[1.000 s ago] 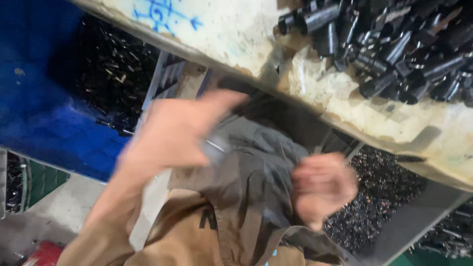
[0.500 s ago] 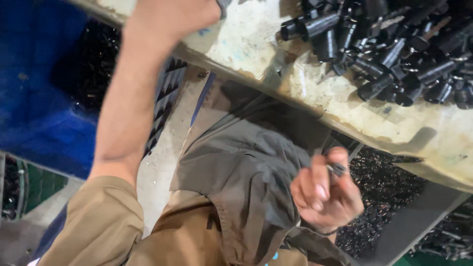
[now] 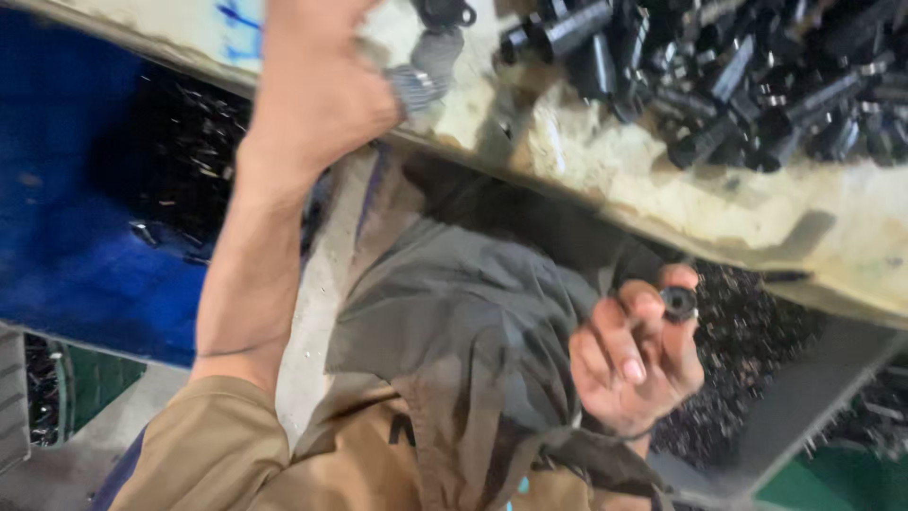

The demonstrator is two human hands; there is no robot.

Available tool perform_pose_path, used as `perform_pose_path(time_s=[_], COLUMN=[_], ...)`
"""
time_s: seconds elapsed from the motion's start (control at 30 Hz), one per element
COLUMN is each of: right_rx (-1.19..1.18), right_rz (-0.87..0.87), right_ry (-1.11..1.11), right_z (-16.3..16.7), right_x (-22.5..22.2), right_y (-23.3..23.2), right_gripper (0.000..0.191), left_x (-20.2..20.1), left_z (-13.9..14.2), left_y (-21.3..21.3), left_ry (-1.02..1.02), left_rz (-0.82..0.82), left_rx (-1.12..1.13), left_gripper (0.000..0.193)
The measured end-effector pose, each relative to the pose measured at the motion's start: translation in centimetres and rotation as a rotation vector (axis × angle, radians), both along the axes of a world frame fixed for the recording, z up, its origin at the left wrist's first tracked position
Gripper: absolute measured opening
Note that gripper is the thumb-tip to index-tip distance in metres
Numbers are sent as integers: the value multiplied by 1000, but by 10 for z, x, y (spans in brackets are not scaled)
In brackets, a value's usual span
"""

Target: The person picks small black cylindrical connector components one at a time from a pile on the workbench, presses and rubs each part with a small gray pad held in the left hand, then places the handled parts into a bin below the bench. The cycle repeats continuously across the episode.

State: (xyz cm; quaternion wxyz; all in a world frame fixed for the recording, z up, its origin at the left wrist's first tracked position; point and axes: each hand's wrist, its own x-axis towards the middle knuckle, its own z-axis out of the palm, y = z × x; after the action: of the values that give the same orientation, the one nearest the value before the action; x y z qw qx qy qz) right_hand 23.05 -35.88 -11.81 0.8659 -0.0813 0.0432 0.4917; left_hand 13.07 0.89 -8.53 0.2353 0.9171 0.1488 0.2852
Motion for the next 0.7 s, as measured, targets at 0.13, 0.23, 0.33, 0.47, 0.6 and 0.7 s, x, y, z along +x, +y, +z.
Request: perform_pose_path(time_s=[0.13, 0.23, 0.33, 0.47, 0.6, 0.7], right_rx=[-76, -287, -588, -696, -734, -773], right_rz=[-28, -138, -370, 107, -296, -175], right_ry=[-62, -302, -783, -208, -1799, -1793], right_z=[-12, 13, 57, 91, 76, 64], right_x=[-2, -6, -2, 27, 17, 15], right_y=[-20, 7, 53, 50, 56, 32], right_gripper=[21, 17, 19, 19, 21, 26], left_x=[-15, -10, 2, 8, -4, -5], left_z=[15, 28, 38, 32, 21, 19], left_y=[-46, -95, -126, -156, -163, -160], left_ry=[-274, -390, -65, 118, 110, 195], left_rz=[-191, -366, -454, -374, -461, -550], left_rx=[-868, -1432, -947, -867, -811, -721], left_gripper=[18, 26, 36, 46, 79, 103])
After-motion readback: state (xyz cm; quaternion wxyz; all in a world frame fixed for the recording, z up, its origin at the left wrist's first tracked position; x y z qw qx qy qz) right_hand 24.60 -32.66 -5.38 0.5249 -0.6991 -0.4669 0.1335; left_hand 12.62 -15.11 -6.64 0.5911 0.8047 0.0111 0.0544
